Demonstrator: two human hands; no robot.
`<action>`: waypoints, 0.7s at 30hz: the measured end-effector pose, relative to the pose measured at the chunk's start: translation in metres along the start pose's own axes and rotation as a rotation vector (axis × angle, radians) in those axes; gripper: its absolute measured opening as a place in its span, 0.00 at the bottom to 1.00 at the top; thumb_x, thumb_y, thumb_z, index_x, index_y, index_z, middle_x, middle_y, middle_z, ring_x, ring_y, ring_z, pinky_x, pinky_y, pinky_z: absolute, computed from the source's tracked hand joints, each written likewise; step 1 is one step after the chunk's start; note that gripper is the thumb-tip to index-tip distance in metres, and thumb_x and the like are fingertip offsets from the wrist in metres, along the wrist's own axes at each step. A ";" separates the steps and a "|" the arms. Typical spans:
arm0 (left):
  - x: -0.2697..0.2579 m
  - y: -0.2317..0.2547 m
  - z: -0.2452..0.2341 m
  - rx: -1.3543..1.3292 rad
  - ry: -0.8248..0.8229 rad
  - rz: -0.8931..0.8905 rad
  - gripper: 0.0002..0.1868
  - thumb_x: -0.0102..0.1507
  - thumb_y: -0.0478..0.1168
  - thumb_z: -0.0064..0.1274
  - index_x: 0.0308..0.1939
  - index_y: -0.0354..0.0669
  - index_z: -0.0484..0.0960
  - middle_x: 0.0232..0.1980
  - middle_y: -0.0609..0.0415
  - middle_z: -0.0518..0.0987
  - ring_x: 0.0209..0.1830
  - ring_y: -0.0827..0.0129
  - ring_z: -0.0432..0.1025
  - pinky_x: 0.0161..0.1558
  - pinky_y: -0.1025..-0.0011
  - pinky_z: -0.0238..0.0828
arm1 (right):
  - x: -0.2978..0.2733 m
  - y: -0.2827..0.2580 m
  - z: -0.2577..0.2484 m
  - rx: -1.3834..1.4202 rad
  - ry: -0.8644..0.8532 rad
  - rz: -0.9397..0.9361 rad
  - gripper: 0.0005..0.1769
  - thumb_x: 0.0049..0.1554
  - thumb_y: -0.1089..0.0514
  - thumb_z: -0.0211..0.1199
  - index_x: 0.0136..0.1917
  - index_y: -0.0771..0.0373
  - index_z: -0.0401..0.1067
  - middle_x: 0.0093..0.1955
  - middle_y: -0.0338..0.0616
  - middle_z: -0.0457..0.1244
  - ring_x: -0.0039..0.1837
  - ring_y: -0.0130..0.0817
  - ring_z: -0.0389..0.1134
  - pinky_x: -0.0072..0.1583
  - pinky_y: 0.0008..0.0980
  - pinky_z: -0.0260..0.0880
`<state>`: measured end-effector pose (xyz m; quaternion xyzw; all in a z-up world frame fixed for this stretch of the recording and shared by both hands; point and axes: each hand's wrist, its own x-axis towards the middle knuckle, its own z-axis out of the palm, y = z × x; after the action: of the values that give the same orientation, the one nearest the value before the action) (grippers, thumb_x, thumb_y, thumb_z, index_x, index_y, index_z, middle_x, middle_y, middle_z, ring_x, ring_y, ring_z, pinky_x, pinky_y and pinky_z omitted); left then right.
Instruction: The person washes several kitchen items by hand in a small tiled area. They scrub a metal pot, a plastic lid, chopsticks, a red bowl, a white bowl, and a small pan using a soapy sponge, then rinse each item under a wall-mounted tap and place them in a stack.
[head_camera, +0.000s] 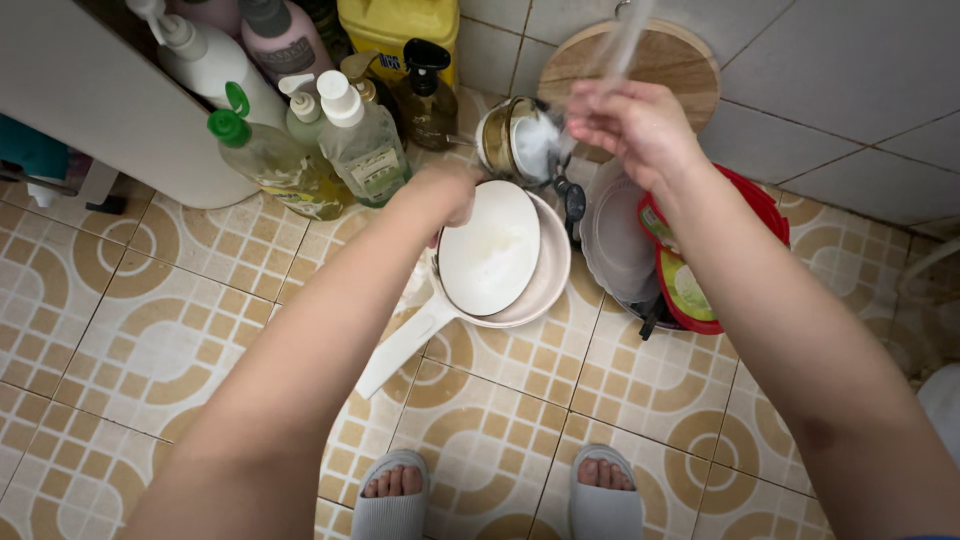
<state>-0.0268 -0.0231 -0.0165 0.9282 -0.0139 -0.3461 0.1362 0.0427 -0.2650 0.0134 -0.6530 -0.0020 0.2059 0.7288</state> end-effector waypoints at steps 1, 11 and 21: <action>-0.011 0.004 -0.015 -0.036 -0.025 -0.012 0.36 0.59 0.20 0.44 0.70 0.48 0.69 0.54 0.39 0.81 0.37 0.51 0.83 0.34 0.60 0.83 | 0.000 -0.003 0.001 -0.001 0.018 -0.001 0.16 0.63 0.66 0.56 0.63 0.74 0.72 0.55 0.53 0.70 0.53 0.35 0.74 0.59 0.32 0.80; -0.081 -0.010 -0.117 -0.561 -0.038 -0.045 0.46 0.56 0.21 0.39 0.78 0.50 0.52 0.60 0.35 0.79 0.34 0.54 0.82 0.32 0.65 0.83 | -0.018 -0.013 0.014 -0.142 -0.026 -0.013 0.17 0.64 0.60 0.57 0.64 0.69 0.73 0.58 0.52 0.70 0.59 0.37 0.74 0.63 0.32 0.76; -0.038 0.018 -0.105 -1.036 0.152 0.167 0.39 0.55 0.27 0.43 0.73 0.42 0.59 0.44 0.36 0.84 0.24 0.63 0.79 0.23 0.72 0.80 | -0.021 -0.013 -0.020 0.038 -0.079 0.119 0.45 0.48 0.68 0.59 0.78 0.55 0.55 0.69 0.50 0.62 0.66 0.48 0.69 0.59 0.53 0.77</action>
<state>0.0136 -0.0107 0.0889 0.7576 0.0952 -0.2272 0.6044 0.0332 -0.2912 0.0285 -0.6293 0.0118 0.2744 0.7270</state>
